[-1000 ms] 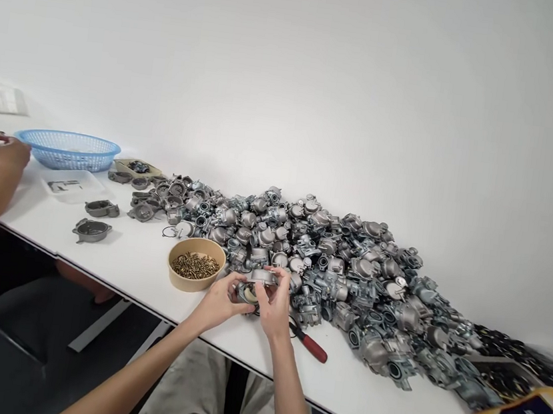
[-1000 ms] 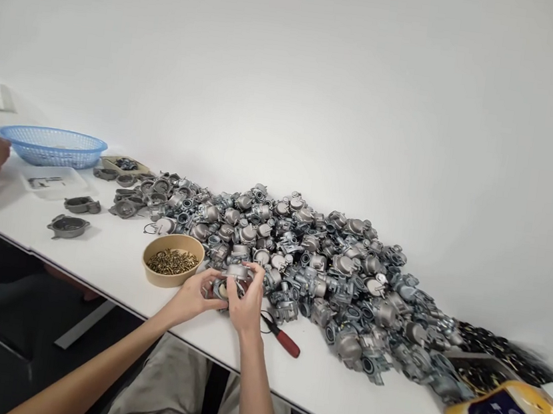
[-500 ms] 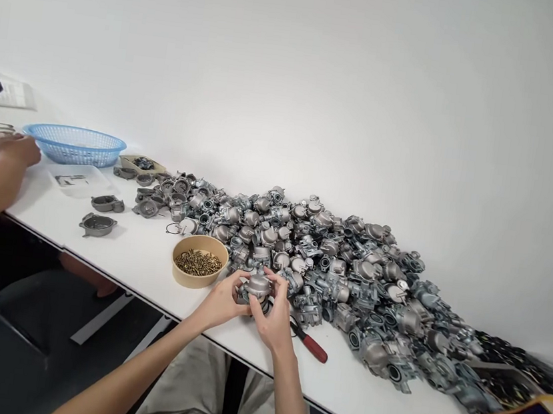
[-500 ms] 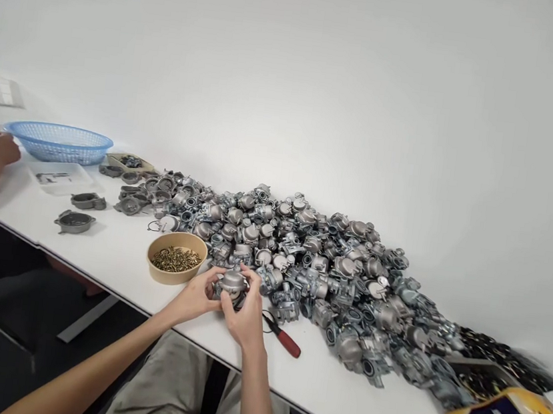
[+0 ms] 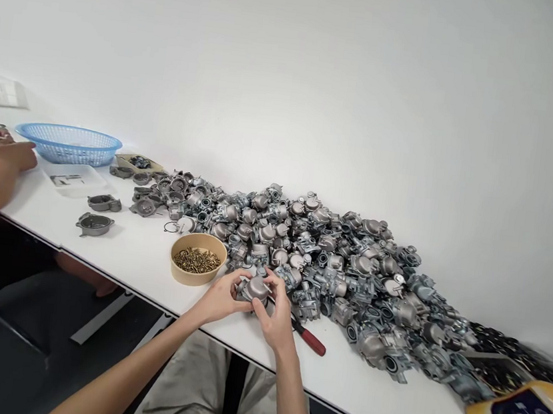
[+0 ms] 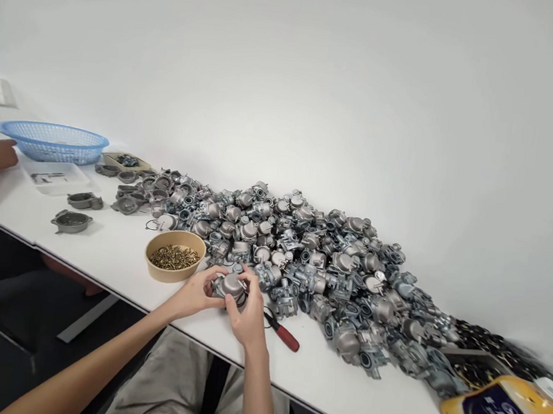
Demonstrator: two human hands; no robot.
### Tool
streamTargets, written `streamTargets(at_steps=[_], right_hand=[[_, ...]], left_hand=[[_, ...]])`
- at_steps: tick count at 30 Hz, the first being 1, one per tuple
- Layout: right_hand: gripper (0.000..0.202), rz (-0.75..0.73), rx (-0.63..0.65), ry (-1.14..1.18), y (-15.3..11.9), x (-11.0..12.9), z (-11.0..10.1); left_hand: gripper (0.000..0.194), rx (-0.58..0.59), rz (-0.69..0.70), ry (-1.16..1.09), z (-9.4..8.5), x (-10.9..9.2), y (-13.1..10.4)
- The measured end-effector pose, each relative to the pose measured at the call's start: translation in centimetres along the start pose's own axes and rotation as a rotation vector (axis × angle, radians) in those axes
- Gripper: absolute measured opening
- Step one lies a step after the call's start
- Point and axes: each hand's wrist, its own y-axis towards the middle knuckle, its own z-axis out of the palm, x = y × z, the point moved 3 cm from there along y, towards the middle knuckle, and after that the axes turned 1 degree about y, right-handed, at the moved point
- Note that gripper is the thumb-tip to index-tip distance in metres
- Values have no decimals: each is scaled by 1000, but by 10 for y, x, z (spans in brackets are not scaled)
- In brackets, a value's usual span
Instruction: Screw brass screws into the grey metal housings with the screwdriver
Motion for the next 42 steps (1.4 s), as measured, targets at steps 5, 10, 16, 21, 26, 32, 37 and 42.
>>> streamTargets(at_steps=[5,10,16,21,26,32,37,42], right_hand=[[37,22,85,63,-2,5,-1],[38,13,107,67,-2,6,-2],[42,-3,90,14,-5,6,-3],[47,-22,59,-63,-3,6,-5],[42,-10,-35,-60,-3,4,-7],[38,-39,-72,-57,-3,3,-9],[34,-47,-124,-32,-4,5,-11],[25,-53,-188,-72,-2,2,-12]], left_hand=[[58,14,4,-24,-3,-4,-1],[57,14,-13,-8,-1,-3,-1],[73,-13,-47,78,-16,-33,-19],[30,-27,72,397,-78,-46,-5],[31,144,-140,676,-129,-10,29],[10,158,-163,669,-132,6,41],[9,136,-153,626,-135,6,44],[11,109,-153,588,-144,11,49]])
